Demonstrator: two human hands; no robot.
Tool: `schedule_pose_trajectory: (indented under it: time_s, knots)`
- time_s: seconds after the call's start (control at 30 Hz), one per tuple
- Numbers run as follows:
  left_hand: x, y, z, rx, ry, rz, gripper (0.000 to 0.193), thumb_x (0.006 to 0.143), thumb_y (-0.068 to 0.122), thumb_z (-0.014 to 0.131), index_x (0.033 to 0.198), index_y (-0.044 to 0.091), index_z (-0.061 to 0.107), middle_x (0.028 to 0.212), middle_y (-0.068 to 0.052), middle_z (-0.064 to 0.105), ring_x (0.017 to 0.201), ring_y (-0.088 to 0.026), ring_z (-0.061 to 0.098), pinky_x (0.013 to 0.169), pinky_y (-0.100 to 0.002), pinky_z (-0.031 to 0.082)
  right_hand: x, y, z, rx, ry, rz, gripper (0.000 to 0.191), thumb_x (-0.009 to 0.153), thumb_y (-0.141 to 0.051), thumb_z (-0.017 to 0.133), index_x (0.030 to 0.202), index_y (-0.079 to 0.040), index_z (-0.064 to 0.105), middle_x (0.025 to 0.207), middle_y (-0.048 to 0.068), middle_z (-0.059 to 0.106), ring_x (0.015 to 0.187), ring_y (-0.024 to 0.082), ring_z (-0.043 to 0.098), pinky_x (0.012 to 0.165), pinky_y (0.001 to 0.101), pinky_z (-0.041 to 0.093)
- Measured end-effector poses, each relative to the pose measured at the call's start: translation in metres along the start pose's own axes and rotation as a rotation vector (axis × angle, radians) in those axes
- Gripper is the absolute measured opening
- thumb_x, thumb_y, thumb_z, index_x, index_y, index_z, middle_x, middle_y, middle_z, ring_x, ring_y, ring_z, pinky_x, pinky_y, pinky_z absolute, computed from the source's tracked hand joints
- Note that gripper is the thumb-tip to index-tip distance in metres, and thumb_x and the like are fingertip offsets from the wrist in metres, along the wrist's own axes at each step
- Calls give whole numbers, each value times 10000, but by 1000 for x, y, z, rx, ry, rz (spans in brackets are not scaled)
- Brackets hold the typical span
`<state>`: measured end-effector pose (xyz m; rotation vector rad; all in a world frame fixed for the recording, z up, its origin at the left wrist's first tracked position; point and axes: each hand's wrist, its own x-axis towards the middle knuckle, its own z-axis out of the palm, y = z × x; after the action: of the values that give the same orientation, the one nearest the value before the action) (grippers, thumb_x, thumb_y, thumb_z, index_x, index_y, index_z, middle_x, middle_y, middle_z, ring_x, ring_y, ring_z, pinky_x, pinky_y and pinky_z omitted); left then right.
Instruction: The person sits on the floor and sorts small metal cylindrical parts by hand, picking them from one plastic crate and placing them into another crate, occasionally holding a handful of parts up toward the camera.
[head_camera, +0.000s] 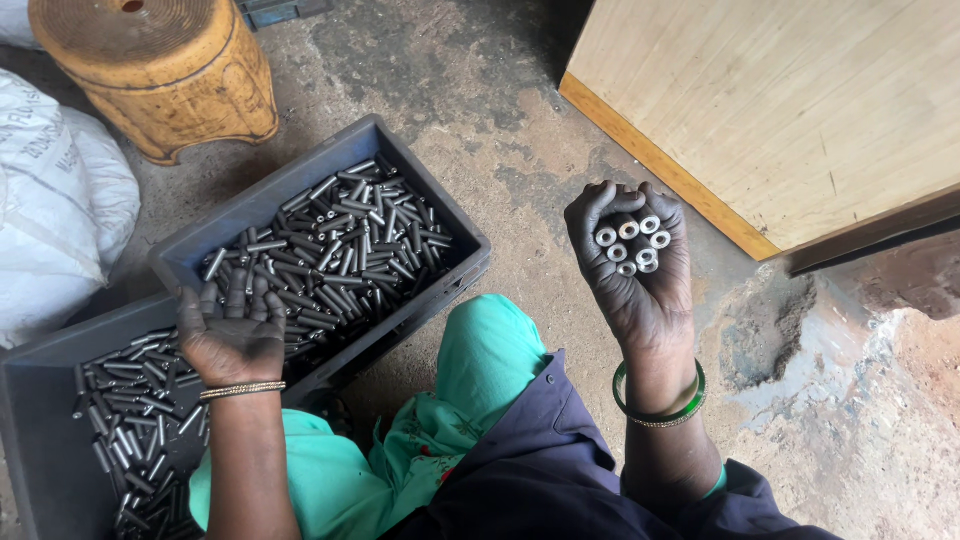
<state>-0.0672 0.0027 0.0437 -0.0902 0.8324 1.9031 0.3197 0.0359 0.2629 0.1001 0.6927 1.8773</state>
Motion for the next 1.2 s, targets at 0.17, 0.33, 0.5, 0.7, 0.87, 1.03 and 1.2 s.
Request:
schedule_pose_trajectory:
  time_s: [0.17, 0.33, 0.5, 0.7, 0.87, 1.03, 1.2]
  knots:
    - [1, 4, -3, -40, -20, 4, 566, 904, 517, 719, 1273, 123, 550, 1248, -68, 614, 1060, -233, 644, 865, -392, 556, 17, -6, -11, -311, 20, -142, 95, 881, 50, 689, 887, 18, 600, 836, 89, 614, 827, 201, 625, 964, 408, 573]
    - [10, 9, -11, -69, -51, 67, 578, 906, 490, 799, 1279, 119, 560, 1278, -77, 638, 992, -251, 668, 787, -378, 583, 77, -30, -76, -945, 161, -205, 96, 811, 6, 653, 865, -71, 638, 806, 55, 637, 796, 199, 655, 857, 399, 576]
    - [21, 18, -34, -156, 163, 99, 784, 779, 665, 701, 1348, 164, 500, 1256, -41, 643, 1041, -242, 657, 910, -410, 524, 147, -67, -184, -1100, 309, 173, 80, 877, 33, 632, 897, -45, 631, 780, 32, 612, 683, 154, 641, 697, 338, 589]
    - [18, 37, -53, -221, 244, 219, 658, 849, 599, 650, 1354, 207, 492, 1148, -33, 698, 964, -212, 631, 891, -380, 476, 205, -7, -250, -1306, 151, 478, 247, 915, -29, 697, 1138, -22, 591, 946, 69, 597, 781, 185, 602, 746, 367, 551]
    - [1, 44, -35, -93, 351, 295, 519, 903, 535, 609, 1324, 243, 527, 1122, -23, 703, 921, -181, 639, 816, -331, 462, 237, 73, -251, -2282, -309, 200, 661, 835, -136, 803, 1428, -78, 517, 1366, 161, 594, 1227, 276, 589, 985, 420, 490]
    - [-14, 72, -51, 19, 179, 373, 345, 930, 347, 653, 1223, 180, 575, 1141, -43, 711, 995, -203, 673, 796, -303, 521, 243, 80, -272, -2777, -654, -63, 761, 905, -335, 786, 1531, -75, 439, 1537, 272, 468, 1400, 409, 511, 1131, 512, 464]
    - [-13, 108, -169, 244, 422, 668, 354, 883, 197, 740, 1192, 133, 579, 1122, -53, 692, 1030, -189, 656, 871, -351, 527, 238, 53, -335, -3219, -781, -24, 845, 917, -539, 662, 1627, -186, 368, 1623, 283, 252, 1465, 503, 324, 1087, 672, 382]
